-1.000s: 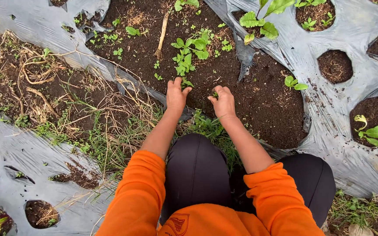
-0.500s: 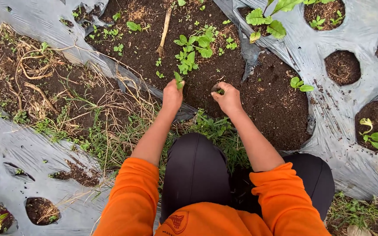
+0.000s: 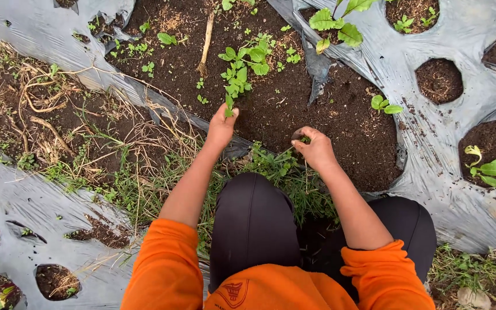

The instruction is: Weeding a garden bed through holes in plastic mulch

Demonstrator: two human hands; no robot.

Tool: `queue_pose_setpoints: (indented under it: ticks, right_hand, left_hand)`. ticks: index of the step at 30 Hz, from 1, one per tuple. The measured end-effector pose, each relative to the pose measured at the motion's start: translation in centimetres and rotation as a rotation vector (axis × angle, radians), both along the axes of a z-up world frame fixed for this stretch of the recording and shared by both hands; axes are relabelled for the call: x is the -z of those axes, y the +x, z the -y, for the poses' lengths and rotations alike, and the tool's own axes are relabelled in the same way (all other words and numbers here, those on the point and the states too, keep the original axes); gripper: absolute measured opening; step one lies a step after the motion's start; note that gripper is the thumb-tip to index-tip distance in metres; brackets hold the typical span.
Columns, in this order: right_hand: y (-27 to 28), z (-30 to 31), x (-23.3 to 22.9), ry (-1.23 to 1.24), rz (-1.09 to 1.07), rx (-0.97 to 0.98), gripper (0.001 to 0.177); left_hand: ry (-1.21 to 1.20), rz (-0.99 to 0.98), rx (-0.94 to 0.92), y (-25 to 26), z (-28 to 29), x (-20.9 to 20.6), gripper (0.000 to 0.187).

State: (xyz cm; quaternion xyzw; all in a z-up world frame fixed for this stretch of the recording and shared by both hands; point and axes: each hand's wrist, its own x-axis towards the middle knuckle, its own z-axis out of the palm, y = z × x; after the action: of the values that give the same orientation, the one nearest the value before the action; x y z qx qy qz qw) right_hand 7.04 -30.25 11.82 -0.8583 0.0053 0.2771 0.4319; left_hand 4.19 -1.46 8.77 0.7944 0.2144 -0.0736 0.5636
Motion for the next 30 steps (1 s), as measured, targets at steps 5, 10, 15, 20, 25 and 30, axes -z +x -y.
queue_pose_setpoints:
  ticks: [5, 10, 15, 20, 25, 30]
  right_hand:
    - [-0.5, 0.1, 0.3, 0.009, 0.035, -0.057, 0.025]
    - [-0.9, 0.2, 1.7, 0.001, 0.065, -0.05, 0.025]
    - [-1.1, 0.5, 0.0, 0.017, 0.122, -0.04, 0.023]
    - [0.0, -1.3, 7.5, 0.002, 0.26, -0.109, 0.024]
    - [1.0, -6.8, 7.8, -0.128, 0.535, -0.271, 0.043]
    - [5.6, -5.9, 9.0, 0.01, 0.426, -0.357, 0.025]
  left_hand:
    - [0.512, -0.126, 0.195, -2.6, -2.7, 1.6, 0.028]
    - [0.83, -0.351, 0.392, -1.4, -0.3, 8.1, 0.019]
    - [0.336, -0.273, 0.253, 0.6, -1.7, 15.5, 0.047]
    - [0.306, -0.126, 0.297, -1.9, 0.7, 0.5, 0.054]
    - [0.496, -0.033, 0.44, -3.1, 1.7, 3.2, 0.043]
    - [0.287, 0.008, 0.351, -3.0, 1.4, 5.8, 0.041]
